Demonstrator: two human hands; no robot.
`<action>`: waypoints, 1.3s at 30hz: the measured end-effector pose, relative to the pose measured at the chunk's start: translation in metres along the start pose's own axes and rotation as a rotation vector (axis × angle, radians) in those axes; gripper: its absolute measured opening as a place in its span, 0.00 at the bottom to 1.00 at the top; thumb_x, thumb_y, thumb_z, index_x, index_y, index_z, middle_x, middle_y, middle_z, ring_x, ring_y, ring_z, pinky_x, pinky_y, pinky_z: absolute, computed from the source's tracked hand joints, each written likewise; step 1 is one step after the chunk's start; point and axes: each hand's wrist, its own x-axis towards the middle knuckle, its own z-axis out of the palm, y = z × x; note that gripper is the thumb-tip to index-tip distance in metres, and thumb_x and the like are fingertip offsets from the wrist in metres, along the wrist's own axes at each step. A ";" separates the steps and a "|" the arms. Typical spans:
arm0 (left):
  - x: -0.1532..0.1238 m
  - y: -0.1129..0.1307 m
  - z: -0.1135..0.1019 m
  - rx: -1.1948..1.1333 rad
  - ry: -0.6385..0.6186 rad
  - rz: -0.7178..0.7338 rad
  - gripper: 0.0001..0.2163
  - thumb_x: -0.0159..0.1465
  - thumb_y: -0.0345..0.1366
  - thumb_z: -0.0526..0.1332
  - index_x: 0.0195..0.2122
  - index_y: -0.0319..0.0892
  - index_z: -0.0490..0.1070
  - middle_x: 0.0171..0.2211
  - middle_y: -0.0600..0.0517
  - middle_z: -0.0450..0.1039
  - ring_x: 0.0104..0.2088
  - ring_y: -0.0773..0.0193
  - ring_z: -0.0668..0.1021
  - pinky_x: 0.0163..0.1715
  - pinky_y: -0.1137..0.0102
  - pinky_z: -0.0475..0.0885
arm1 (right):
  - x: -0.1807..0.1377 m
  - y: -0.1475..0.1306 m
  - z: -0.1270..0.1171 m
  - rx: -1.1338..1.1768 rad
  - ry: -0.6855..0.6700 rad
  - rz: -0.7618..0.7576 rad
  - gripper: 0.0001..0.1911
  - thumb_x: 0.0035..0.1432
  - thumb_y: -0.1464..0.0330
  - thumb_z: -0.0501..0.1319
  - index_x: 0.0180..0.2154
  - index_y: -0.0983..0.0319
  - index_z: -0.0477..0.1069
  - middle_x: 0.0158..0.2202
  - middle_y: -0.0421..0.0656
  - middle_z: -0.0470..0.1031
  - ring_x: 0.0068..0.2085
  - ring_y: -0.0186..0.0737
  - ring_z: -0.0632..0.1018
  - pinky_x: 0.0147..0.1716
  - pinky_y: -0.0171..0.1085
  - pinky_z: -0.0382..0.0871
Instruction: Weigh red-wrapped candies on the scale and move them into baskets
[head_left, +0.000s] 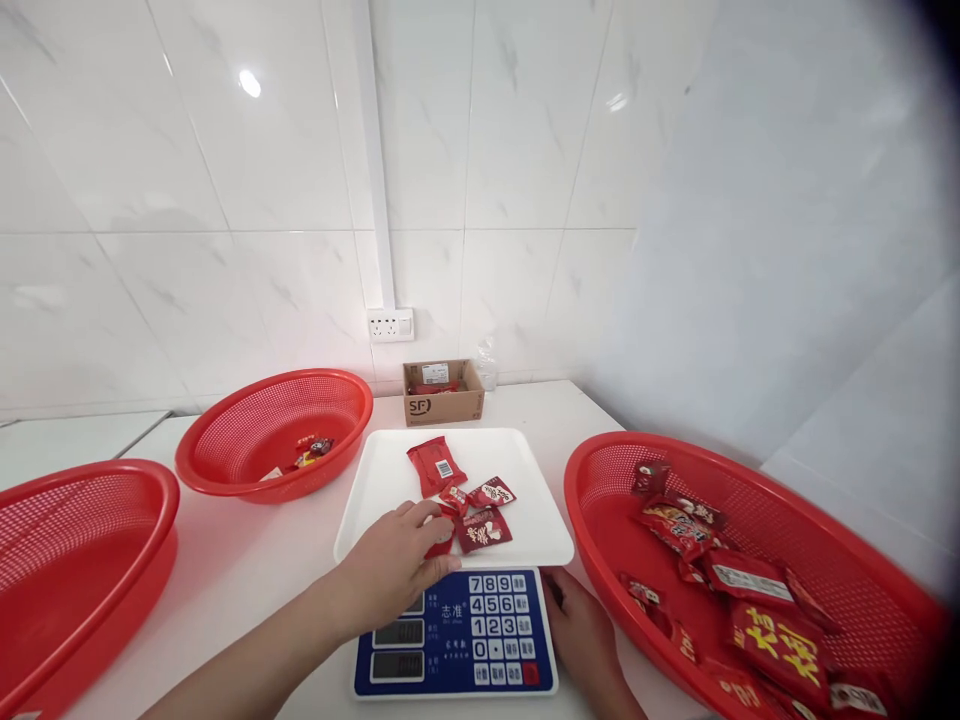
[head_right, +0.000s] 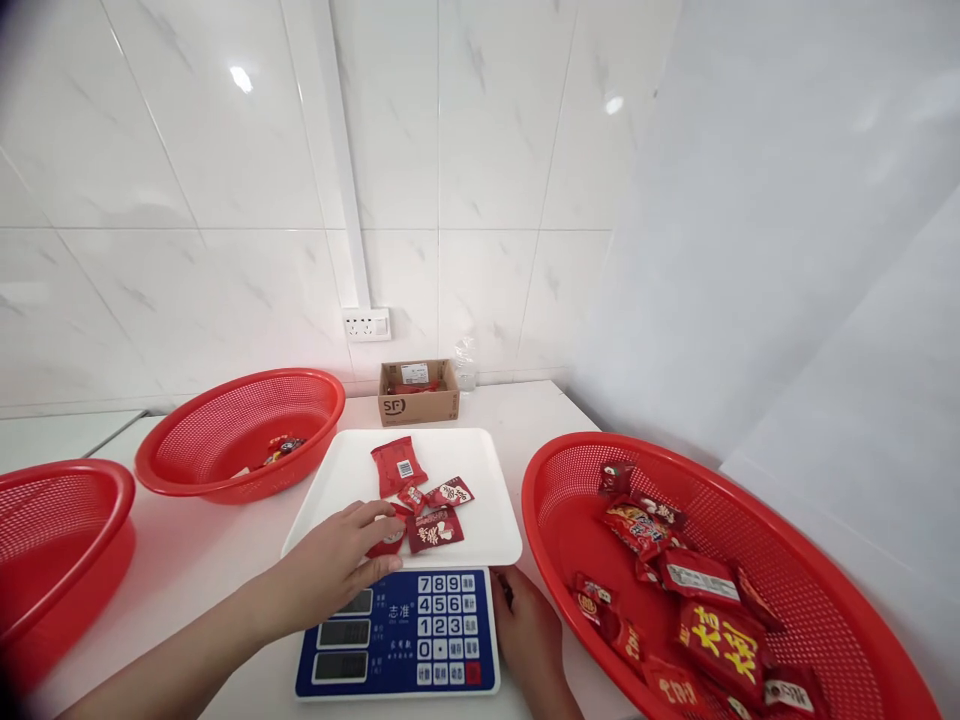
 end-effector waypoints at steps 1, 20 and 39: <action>0.003 0.001 0.001 -0.003 0.017 0.012 0.17 0.65 0.46 0.50 0.50 0.46 0.68 0.53 0.47 0.67 0.50 0.54 0.70 0.48 0.57 0.68 | 0.000 0.000 0.000 -0.003 -0.005 0.005 0.19 0.55 0.57 0.48 0.37 0.57 0.73 0.37 0.44 0.79 0.38 0.45 0.78 0.32 0.36 0.66; 0.034 -0.028 0.005 -0.042 0.032 0.063 0.28 0.63 0.51 0.51 0.62 0.46 0.54 0.64 0.44 0.48 0.64 0.48 0.48 0.59 0.50 0.51 | -0.001 -0.001 -0.002 -0.039 -0.024 0.016 0.20 0.56 0.57 0.48 0.40 0.56 0.74 0.38 0.43 0.79 0.38 0.45 0.79 0.32 0.35 0.68; 0.076 -0.008 0.026 0.092 -0.021 0.264 0.26 0.63 0.55 0.46 0.58 0.49 0.60 0.60 0.43 0.58 0.61 0.45 0.57 0.56 0.43 0.47 | -0.003 -0.002 0.001 -0.013 -0.023 0.011 0.17 0.56 0.58 0.47 0.35 0.57 0.71 0.36 0.43 0.79 0.37 0.44 0.78 0.33 0.35 0.67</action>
